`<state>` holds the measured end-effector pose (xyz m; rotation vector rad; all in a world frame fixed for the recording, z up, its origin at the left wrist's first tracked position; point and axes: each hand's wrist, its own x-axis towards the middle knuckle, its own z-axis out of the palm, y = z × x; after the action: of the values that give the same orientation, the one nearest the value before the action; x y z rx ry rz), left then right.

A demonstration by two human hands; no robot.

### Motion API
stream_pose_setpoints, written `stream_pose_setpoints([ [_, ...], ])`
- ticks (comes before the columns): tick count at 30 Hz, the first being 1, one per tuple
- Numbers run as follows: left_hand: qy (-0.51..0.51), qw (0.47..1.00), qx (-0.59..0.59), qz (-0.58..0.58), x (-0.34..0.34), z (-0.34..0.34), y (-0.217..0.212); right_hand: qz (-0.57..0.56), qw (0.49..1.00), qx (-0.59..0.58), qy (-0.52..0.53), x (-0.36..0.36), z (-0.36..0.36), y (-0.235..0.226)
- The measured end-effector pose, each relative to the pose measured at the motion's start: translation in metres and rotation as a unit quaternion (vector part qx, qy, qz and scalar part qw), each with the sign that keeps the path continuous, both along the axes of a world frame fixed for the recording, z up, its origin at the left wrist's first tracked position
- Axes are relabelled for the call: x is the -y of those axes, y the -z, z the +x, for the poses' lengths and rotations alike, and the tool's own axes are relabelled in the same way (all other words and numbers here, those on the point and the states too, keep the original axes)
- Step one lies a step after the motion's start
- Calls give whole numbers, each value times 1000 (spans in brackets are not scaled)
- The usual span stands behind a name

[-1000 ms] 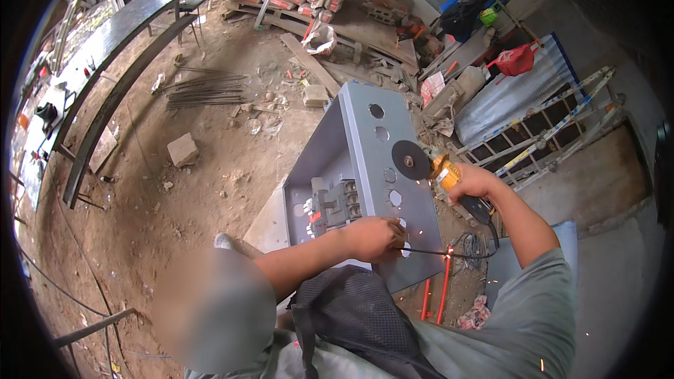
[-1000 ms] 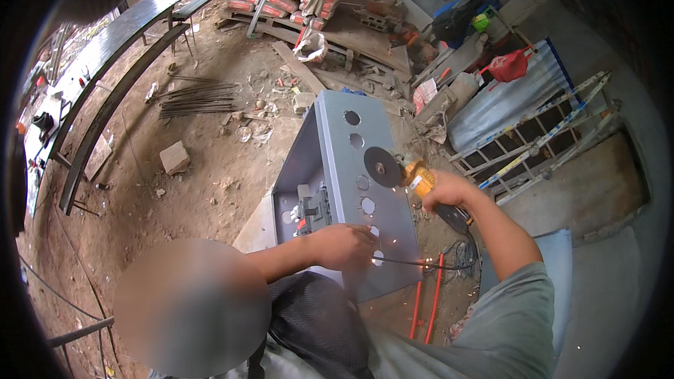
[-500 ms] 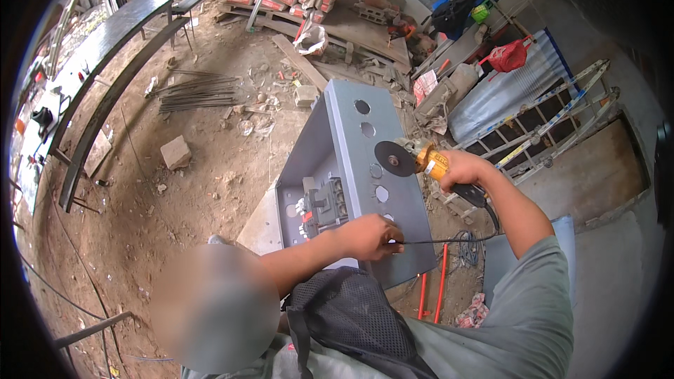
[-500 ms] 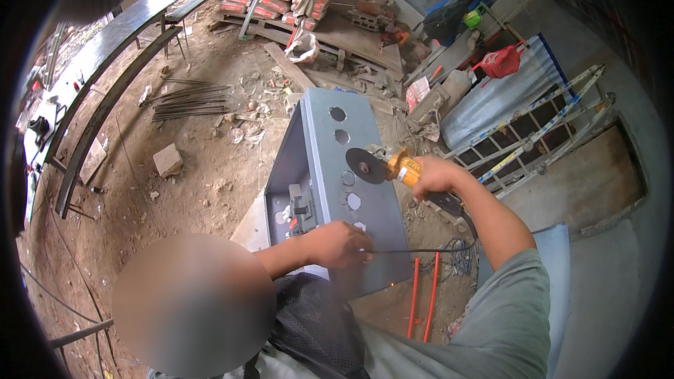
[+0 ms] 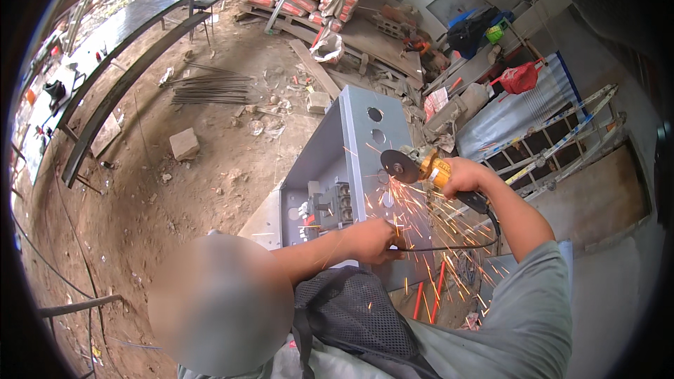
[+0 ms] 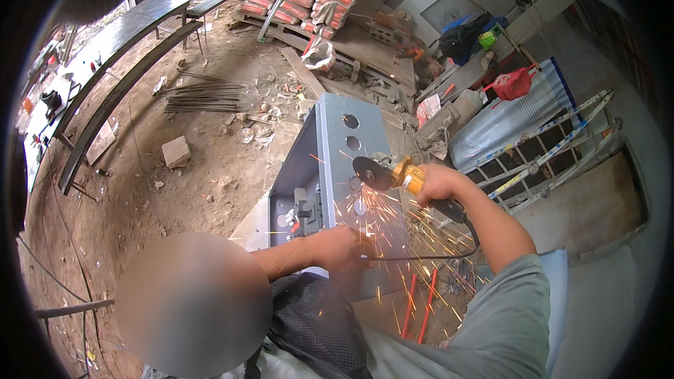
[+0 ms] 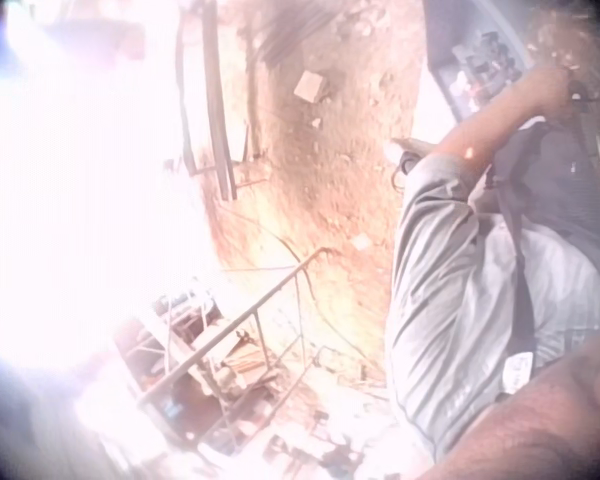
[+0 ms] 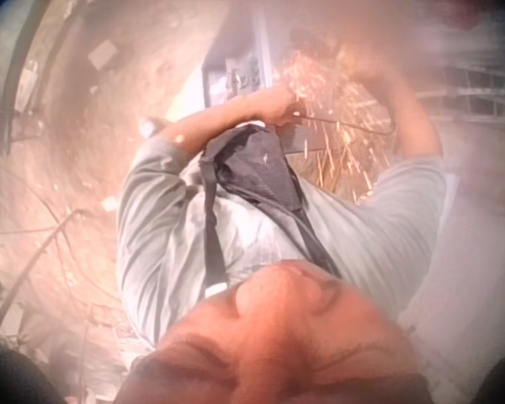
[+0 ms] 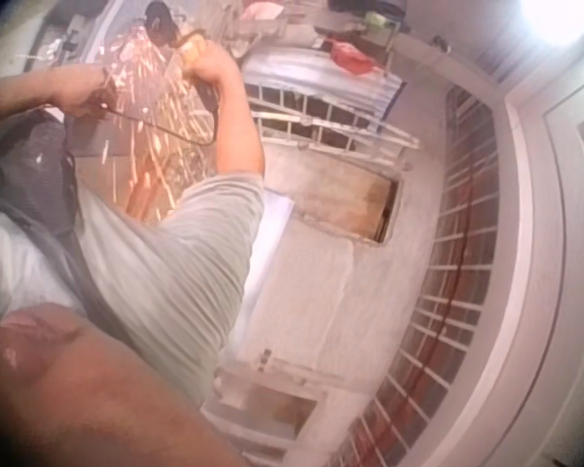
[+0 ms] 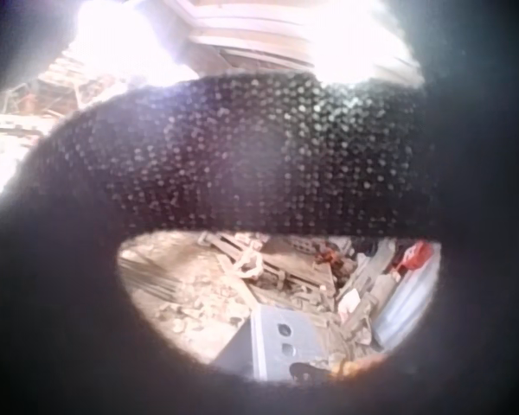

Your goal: The person uses an angle grinder to cut circular holes into a gray metal panel. They hold the panel with one hand and operate the grinder with the other, creating sparks as the blade cuts through the metal. The person repositions the panel and continues cutting additional holes.

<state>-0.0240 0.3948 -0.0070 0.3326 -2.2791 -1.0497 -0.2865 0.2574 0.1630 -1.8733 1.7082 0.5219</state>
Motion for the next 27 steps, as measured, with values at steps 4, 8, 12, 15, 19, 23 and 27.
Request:
stream_pose_setpoints([
  [4, -11, 1000, -1, -28, -1, 0, 4, 4, 1000, -8, 24, -3, 13, -6],
  [8, 1, 1000, -15, -1, 0, -1, 2, -21, 1000, -17, -15, -4, 13, -5],
  [12, -13, 1000, -3, -22, -2, -3, 9, -38, 996, -61, -49, -9, 27, -13],
  [15, -10, 999, 47, -26, -3, 3, -4, -43, 994, -76, -71, -13, 32, -16],
  [19, -4, 999, 8, -48, 0, -3, 6, -15, 999, -23, 24, -17, 22, -15],
  [23, 27, 991, 52, -120, 9, 8, 4, -79, 977, 181, 79, -47, -31, 8],
  [27, -16, 996, 6, -88, 10, 49, 6, -66, 839, 466, 273, -128, -31, 4],
])
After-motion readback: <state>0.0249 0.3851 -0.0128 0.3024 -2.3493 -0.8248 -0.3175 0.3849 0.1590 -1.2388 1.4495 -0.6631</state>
